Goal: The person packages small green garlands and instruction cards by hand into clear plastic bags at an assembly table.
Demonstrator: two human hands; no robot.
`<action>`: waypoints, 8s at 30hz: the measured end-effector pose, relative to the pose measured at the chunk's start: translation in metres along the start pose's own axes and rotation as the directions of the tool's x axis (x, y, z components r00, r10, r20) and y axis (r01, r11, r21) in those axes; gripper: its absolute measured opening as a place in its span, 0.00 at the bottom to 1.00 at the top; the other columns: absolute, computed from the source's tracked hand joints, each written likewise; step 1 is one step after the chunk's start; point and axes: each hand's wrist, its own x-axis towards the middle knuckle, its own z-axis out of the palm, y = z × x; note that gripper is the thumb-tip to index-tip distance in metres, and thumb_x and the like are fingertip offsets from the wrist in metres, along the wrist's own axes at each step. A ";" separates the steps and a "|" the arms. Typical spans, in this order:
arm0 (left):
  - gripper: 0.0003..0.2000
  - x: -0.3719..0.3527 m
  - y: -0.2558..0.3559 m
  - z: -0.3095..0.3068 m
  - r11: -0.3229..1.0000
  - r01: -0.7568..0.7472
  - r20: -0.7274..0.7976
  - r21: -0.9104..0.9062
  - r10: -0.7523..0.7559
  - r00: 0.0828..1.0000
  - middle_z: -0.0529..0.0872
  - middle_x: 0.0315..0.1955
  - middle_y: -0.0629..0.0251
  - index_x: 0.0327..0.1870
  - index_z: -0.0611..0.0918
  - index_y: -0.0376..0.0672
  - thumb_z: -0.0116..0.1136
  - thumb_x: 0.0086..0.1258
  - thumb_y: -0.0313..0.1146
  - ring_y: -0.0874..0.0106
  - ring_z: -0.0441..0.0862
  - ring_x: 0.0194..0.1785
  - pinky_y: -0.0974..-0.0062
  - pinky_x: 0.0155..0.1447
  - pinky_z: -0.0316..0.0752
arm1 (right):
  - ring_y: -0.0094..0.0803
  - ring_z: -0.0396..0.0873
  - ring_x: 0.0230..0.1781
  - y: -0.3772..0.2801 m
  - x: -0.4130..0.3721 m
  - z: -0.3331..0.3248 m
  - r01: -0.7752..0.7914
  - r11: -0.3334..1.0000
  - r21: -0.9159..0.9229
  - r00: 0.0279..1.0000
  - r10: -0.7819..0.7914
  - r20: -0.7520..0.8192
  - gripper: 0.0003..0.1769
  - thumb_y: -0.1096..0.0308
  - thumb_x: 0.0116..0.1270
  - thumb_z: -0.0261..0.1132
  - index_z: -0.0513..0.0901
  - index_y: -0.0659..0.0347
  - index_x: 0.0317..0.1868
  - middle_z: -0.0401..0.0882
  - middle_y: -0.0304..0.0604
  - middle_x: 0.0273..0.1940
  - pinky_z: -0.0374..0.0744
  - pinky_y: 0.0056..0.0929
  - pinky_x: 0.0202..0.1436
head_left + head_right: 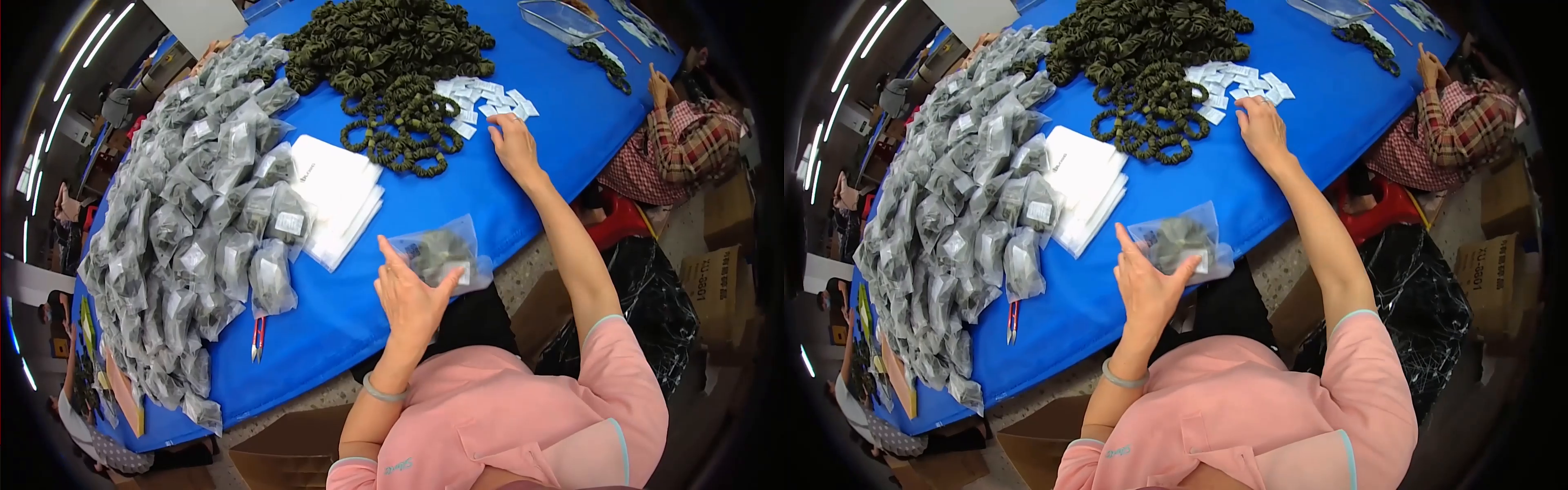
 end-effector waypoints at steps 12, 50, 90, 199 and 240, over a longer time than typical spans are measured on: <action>0.43 0.093 -0.062 -0.077 0.583 0.439 0.231 -0.684 -0.398 0.888 0.75 0.58 0.48 0.73 0.64 0.43 0.71 0.53 0.23 0.58 0.79 0.57 0.65 0.57 0.80 | 0.51 0.82 0.43 0.041 0.068 0.039 0.147 0.854 -0.500 0.957 0.005 0.292 0.11 0.66 0.68 0.61 0.83 0.63 0.44 0.83 0.51 0.44 0.82 0.45 0.43; 0.32 0.002 -0.245 -0.208 0.079 0.906 -0.861 0.417 -0.284 0.421 0.60 0.74 0.49 0.72 0.69 0.43 0.56 0.72 0.52 0.47 0.51 0.78 0.34 0.73 0.46 | 0.48 0.78 0.61 -0.141 -0.027 -0.014 0.597 0.640 0.484 0.542 -0.766 0.345 0.30 0.79 0.50 0.68 0.78 0.69 0.58 0.79 0.53 0.60 0.79 0.37 0.62; 0.08 -0.265 -0.304 -0.218 0.595 0.756 -0.808 0.272 -0.286 0.516 0.85 0.43 0.60 0.42 0.84 0.39 0.59 0.63 0.20 0.64 0.81 0.45 0.71 0.50 0.76 | 0.52 0.79 0.56 -0.126 0.156 0.234 0.528 0.849 0.028 0.639 -0.419 0.645 0.22 0.67 0.72 0.53 0.77 0.62 0.64 0.81 0.54 0.58 0.77 0.40 0.57; 0.32 -0.007 -0.076 -0.078 0.937 0.170 -0.528 0.307 0.019 0.849 0.64 0.70 0.46 0.69 0.67 0.37 0.63 0.63 0.32 0.49 0.61 0.73 0.54 0.75 0.57 | 0.47 0.85 0.40 -0.064 -0.069 -0.069 0.201 0.879 0.432 0.811 -0.397 0.430 0.14 0.79 0.63 0.61 0.84 0.67 0.49 0.87 0.49 0.47 0.82 0.37 0.47; 0.24 -0.001 -0.024 0.010 0.957 -0.104 -0.013 -0.273 0.104 0.994 0.79 0.53 0.55 0.57 0.78 0.37 0.68 0.57 0.24 0.60 0.77 0.48 0.67 0.54 0.73 | 0.45 0.84 0.52 -0.131 -0.100 -0.047 0.416 0.822 0.390 0.878 -0.475 0.063 0.17 0.80 0.59 0.65 0.85 0.64 0.50 0.86 0.46 0.49 0.83 0.32 0.53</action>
